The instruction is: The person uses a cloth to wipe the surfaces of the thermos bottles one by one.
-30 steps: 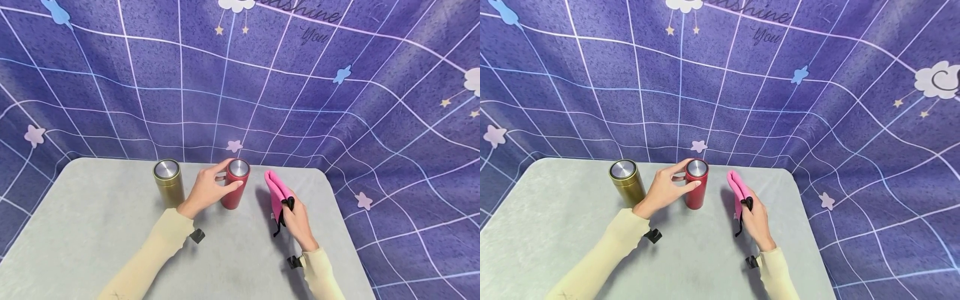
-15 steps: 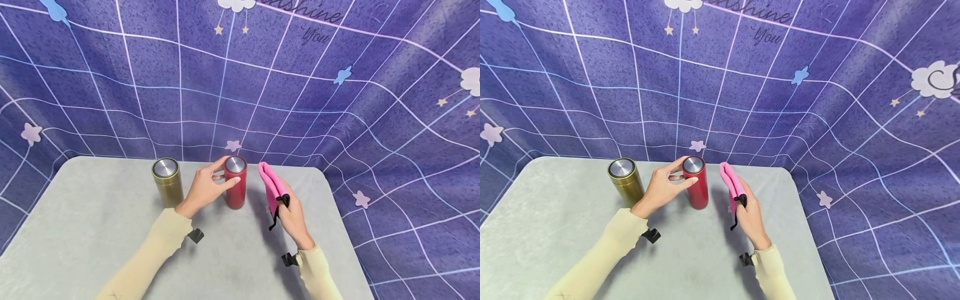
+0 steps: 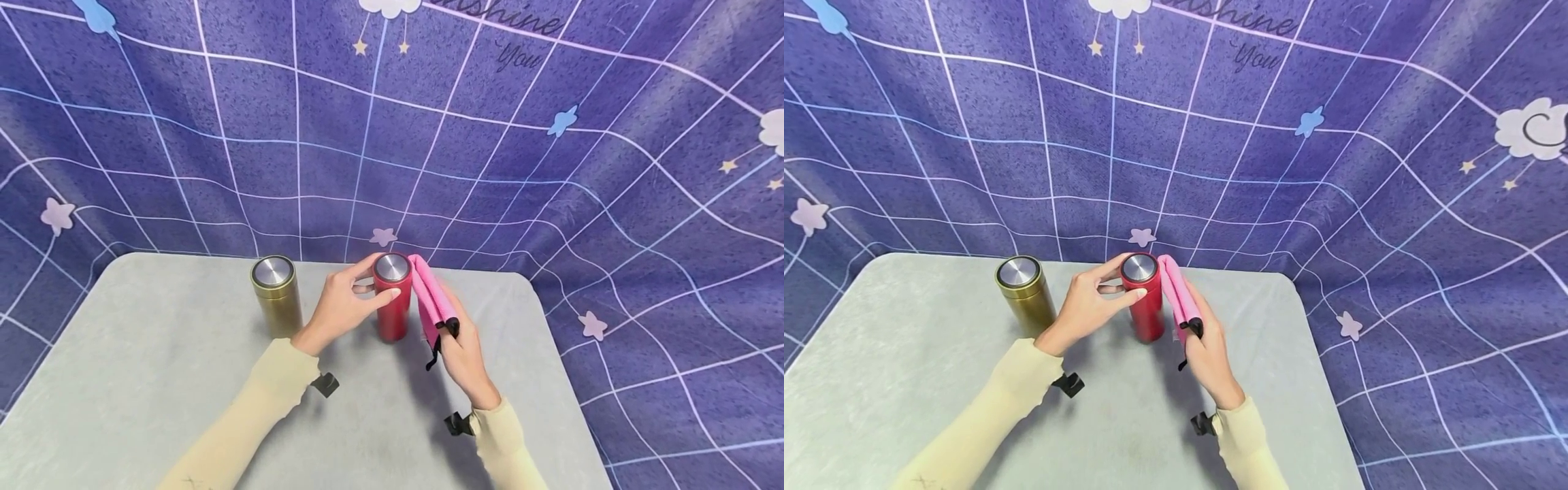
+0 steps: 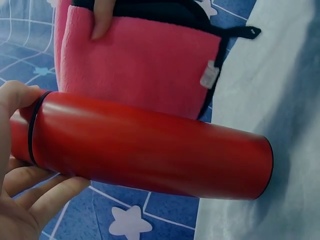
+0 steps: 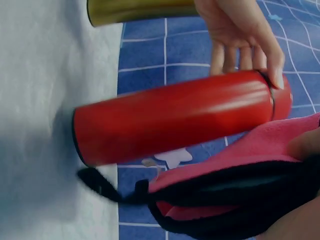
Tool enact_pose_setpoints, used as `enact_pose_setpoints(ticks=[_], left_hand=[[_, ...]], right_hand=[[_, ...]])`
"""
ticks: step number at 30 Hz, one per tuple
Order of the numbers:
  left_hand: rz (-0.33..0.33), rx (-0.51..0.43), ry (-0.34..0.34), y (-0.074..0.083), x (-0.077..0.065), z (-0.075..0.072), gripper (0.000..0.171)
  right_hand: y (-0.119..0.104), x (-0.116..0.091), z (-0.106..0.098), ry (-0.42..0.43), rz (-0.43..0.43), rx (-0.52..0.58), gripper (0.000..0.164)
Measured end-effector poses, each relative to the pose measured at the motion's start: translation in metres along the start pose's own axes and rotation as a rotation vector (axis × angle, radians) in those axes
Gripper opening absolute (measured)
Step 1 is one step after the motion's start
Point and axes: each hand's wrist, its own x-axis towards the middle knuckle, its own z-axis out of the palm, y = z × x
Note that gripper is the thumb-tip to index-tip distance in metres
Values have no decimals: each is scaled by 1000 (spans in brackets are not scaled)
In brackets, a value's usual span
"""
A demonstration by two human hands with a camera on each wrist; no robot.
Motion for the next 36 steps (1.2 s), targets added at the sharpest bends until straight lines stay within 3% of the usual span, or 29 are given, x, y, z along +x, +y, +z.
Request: enact_pose_setpoints(ticks=[5, 12, 19, 29, 36], left_hand=[[10, -11, 21, 5, 1, 2, 68], [4, -8, 26, 7, 0, 2, 69], [-13, -45, 24, 8, -3, 1, 69], [-36, -55, 19, 14, -7, -6, 71], [-30, -45, 21, 20, -3, -8, 70]], right_hand=[[-2, -1, 8, -34, -33, 24, 78], [3, -1, 15, -67, -129, -28, 80], [8, -3, 14, -73, -144, -49, 81], [15, -7, 19, -83, -95, -4, 76], [24, -9, 16, -117, -6, 1, 87]])
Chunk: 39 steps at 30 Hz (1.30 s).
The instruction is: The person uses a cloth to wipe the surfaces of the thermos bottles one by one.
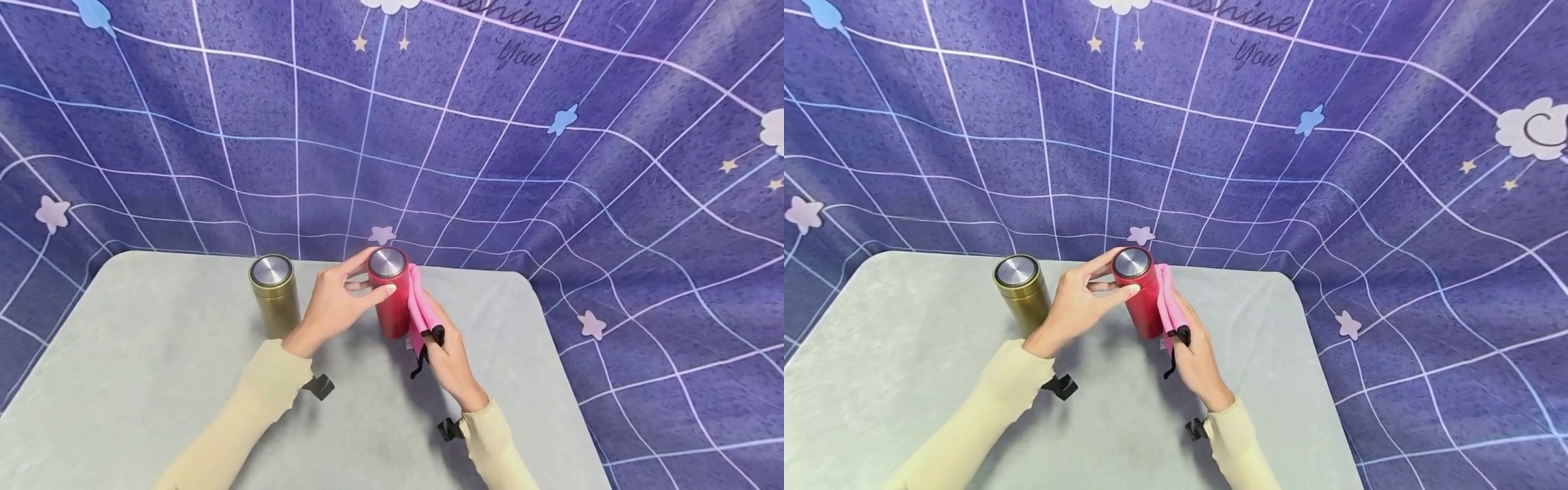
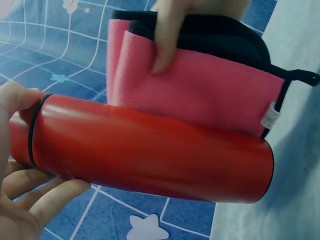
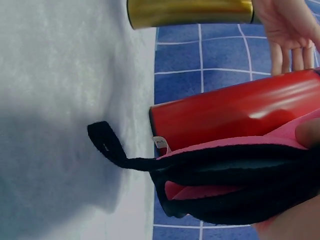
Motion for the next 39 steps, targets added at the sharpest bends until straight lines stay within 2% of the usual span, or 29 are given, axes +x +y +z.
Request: enact_pose_setpoints(ticks=[12, 22, 27, 39], left_hand=[[22, 10, 36, 2, -1, 1, 69], [67, -17, 78, 7, 0, -1, 70], [77, -16, 81, 6, 2, -1, 70], [33, -1, 55, 5, -2, 2, 68]], right_hand=[[18, -3, -1, -18, 99, -43, 79], [33, -4, -3, -37, 80, -76, 80], [33, -3, -4, -22, 92, -79, 78], [19, -7, -4, 14, 136, -52, 71]])
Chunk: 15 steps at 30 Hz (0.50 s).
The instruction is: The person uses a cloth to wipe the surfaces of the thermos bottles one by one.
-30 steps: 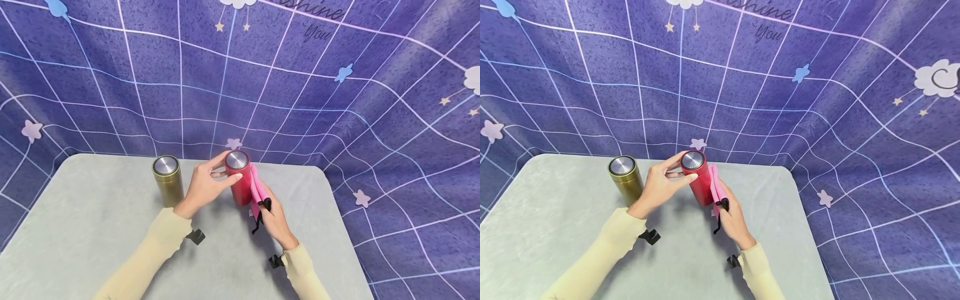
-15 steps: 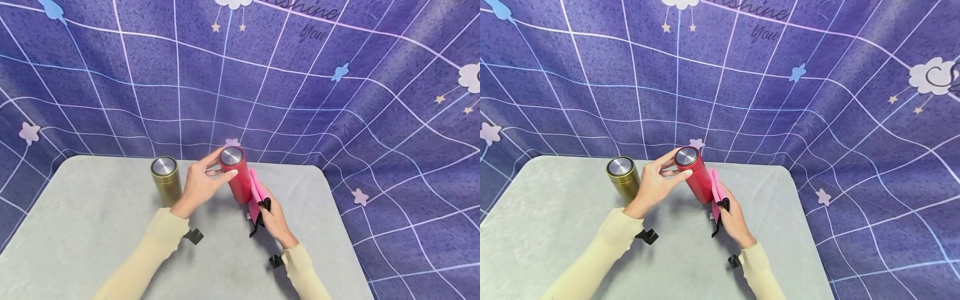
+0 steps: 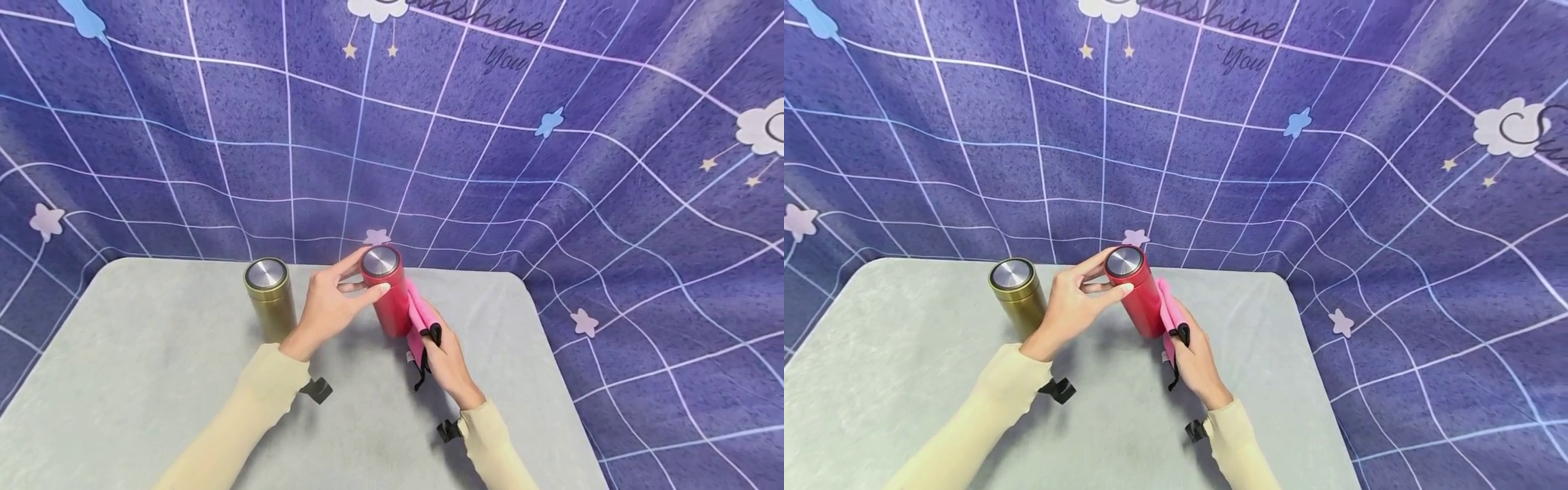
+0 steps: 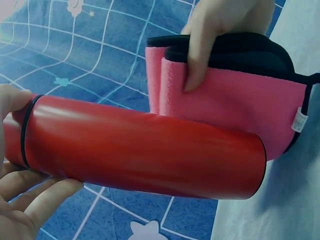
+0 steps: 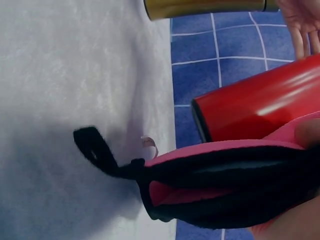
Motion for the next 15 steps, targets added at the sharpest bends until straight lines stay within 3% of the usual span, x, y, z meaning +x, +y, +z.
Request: enact_pose_setpoints(ticks=[6, 15], left_hand=[[-13, -13, -16, -3, -3, 1, 69], [-3, -17, -32, -5, -4, 4, 68]], right_hand=[[-13, -3, 1, 12, 10, 53, 70], [-37, 0, -5, 0, -93, 75, 77]])
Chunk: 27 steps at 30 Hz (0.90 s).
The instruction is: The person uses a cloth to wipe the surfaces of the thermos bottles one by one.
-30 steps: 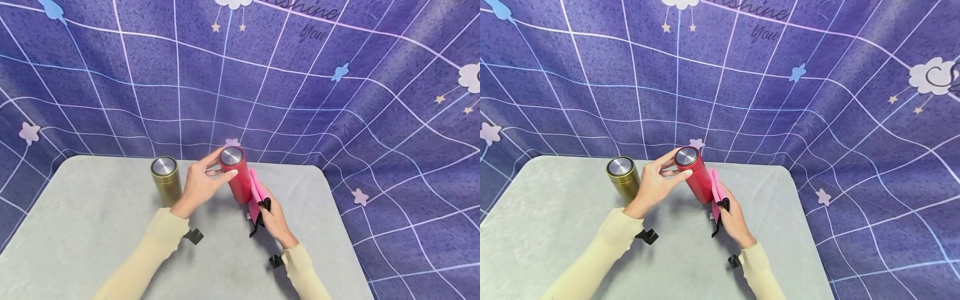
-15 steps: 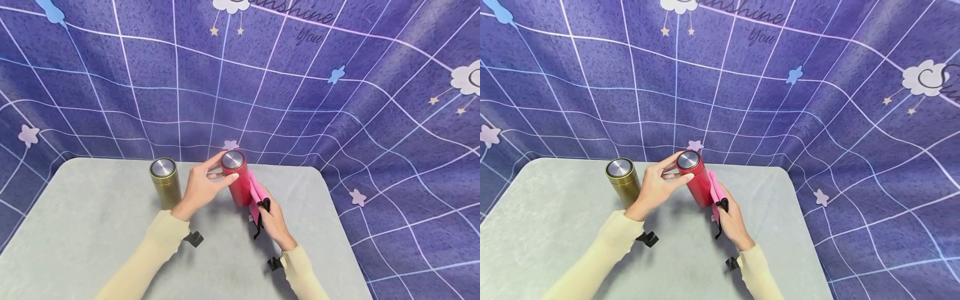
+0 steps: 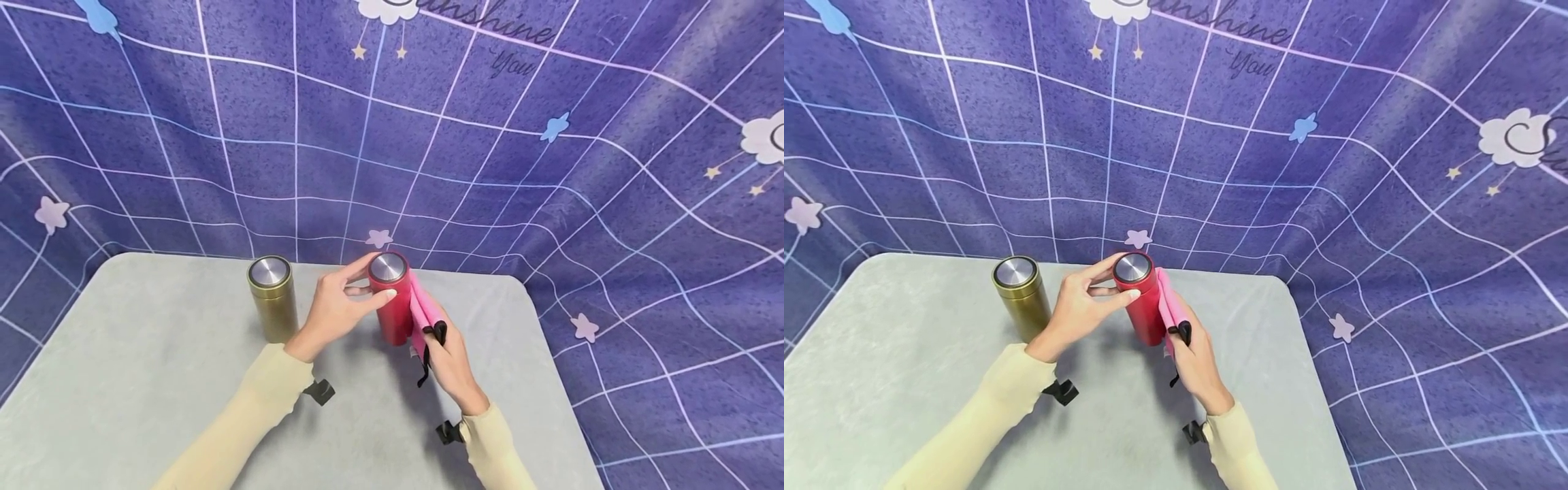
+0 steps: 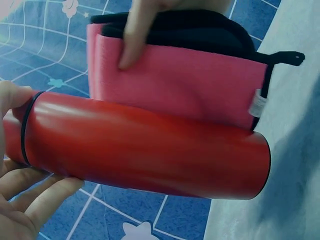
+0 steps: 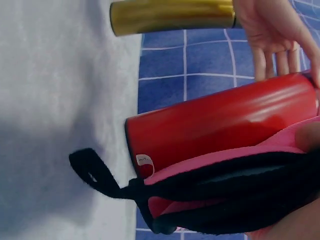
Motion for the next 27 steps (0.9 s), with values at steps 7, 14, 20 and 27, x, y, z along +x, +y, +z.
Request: enact_pose_setpoints(ticks=[7, 14, 20, 27], left_hand=[[3, 0, -2, -2, 0, 3, 67], [-5, -8, -10, -3, 0, 4, 66], [-26, -33, -15, -5, 1, 5, 67], [-54, -59, -30, -8, 1, 4, 64]], right_hand=[[-11, 3, 0, 37, -27, -14, 77], [-20, 2, -1, 54, -40, -10, 76], [-26, 2, 0, 57, -87, -15, 73], [-22, -2, -2, 72, -171, -107, 71]])
